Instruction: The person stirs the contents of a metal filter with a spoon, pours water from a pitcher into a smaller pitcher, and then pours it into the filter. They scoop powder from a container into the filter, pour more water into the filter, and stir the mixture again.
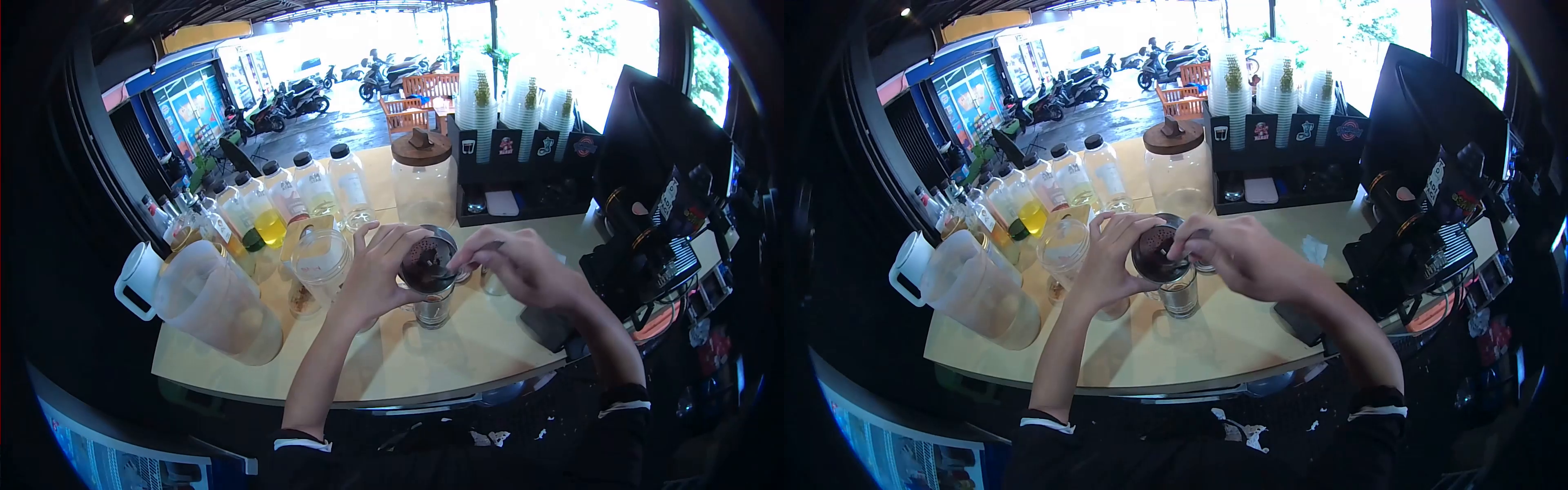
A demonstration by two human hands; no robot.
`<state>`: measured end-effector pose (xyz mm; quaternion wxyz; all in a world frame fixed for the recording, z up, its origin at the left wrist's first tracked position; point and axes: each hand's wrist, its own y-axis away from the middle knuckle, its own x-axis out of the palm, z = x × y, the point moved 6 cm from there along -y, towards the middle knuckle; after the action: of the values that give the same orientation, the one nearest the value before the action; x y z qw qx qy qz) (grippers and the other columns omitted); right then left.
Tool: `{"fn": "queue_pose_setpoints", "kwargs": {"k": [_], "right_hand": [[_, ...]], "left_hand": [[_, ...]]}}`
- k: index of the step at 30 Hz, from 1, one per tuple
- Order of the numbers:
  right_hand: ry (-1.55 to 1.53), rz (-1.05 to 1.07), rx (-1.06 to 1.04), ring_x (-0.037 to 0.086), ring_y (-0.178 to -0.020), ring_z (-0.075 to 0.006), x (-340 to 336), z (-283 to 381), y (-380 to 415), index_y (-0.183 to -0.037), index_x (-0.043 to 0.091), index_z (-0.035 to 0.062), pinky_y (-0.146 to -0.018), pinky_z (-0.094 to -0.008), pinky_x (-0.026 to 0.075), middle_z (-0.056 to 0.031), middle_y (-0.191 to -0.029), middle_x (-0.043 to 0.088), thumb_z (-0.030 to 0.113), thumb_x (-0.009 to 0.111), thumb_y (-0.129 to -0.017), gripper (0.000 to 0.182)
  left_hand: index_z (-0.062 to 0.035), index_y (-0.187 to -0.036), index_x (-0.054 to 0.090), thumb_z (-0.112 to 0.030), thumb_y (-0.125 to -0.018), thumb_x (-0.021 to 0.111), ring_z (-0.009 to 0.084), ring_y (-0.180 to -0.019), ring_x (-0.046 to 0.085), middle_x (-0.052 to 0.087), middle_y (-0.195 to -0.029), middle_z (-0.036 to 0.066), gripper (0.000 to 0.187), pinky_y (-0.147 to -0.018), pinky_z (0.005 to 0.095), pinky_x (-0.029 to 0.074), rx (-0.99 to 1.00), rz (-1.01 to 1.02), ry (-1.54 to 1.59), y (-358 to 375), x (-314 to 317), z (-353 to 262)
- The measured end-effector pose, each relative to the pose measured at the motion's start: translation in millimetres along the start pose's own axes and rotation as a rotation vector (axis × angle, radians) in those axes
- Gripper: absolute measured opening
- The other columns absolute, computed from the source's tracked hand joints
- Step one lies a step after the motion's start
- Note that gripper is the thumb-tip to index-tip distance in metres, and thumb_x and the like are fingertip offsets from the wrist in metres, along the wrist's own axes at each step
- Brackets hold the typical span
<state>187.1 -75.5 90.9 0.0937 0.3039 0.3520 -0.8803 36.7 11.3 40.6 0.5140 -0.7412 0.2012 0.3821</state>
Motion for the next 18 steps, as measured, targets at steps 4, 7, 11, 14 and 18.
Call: {"fn": "queue_pose_setpoints", "kwargs": {"k": [4, 7, 11, 14, 18], "right_hand": [[-0.008, 0.020, -0.062, 0.067, -0.078, -0.0234, 4, 3, 0, -0.099, 0.055, 0.0000, -0.074, -0.0337, 0.052, -0.0121, -0.084, 0.066, -0.002, 0.045, -0.092, 0.012], [-0.048, -0.001, -0.020, 0.066, -0.076, -0.0239, 0, -4, 1, -0.100, 0.055, 0.0002, -0.073, -0.0348, 0.052, -0.0123, -0.085, 0.066, -0.001, 0.045, -0.092, 0.013], [-0.041, 0.007, -0.039, 0.066, -0.077, -0.0242, 1, 4, 2, -0.100, 0.056, 0.0001, -0.074, -0.0349, 0.052, -0.0131, -0.087, 0.066, -0.002, 0.047, -0.091, 0.013], [-0.033, 0.016, -0.064, 0.066, -0.080, -0.0286, 5, 7, 1, -0.100, 0.056, 0.0003, -0.075, -0.0359, 0.051, -0.0141, -0.088, 0.066, -0.002, 0.049, -0.090, 0.012], [0.023, 0.066, -0.057, 0.064, -0.086, -0.0361, 7, 13, 3, -0.101, 0.058, 0.0011, -0.075, -0.0392, 0.051, -0.0163, -0.090, 0.066, -0.001, 0.052, -0.089, 0.014]], "left_hand": [[-0.0168, -0.125, 0.052, -0.031, -0.049, 0.088, 0.0223, -0.116, 0.052, 0.058, -0.120, 0.002, 0.085, -0.106, 0.0457, 0.025, -0.002, -0.015, 0.036, -1, 0, -2], [-0.0163, -0.125, 0.052, -0.031, -0.048, 0.088, 0.0224, -0.116, 0.052, 0.058, -0.120, 0.002, 0.086, -0.106, 0.0457, 0.025, -0.003, -0.026, 0.022, -1, -3, -3], [-0.0150, -0.125, 0.049, -0.034, -0.053, 0.087, 0.0219, -0.118, 0.052, 0.057, -0.121, 0.003, 0.083, -0.108, 0.0482, 0.024, 0.017, -0.010, 0.015, -1, -3, -5], [-0.0146, -0.125, 0.048, -0.035, -0.053, 0.087, 0.0220, -0.118, 0.052, 0.057, -0.121, 0.003, 0.085, -0.108, 0.0480, 0.024, 0.014, -0.031, 0.023, -1, -4, -4], [-0.0146, -0.125, 0.049, -0.032, -0.052, 0.087, 0.0221, -0.119, 0.051, 0.057, -0.122, 0.003, 0.085, -0.108, 0.0476, 0.024, 0.018, -0.013, 0.034, -1, -3, -3]]}}
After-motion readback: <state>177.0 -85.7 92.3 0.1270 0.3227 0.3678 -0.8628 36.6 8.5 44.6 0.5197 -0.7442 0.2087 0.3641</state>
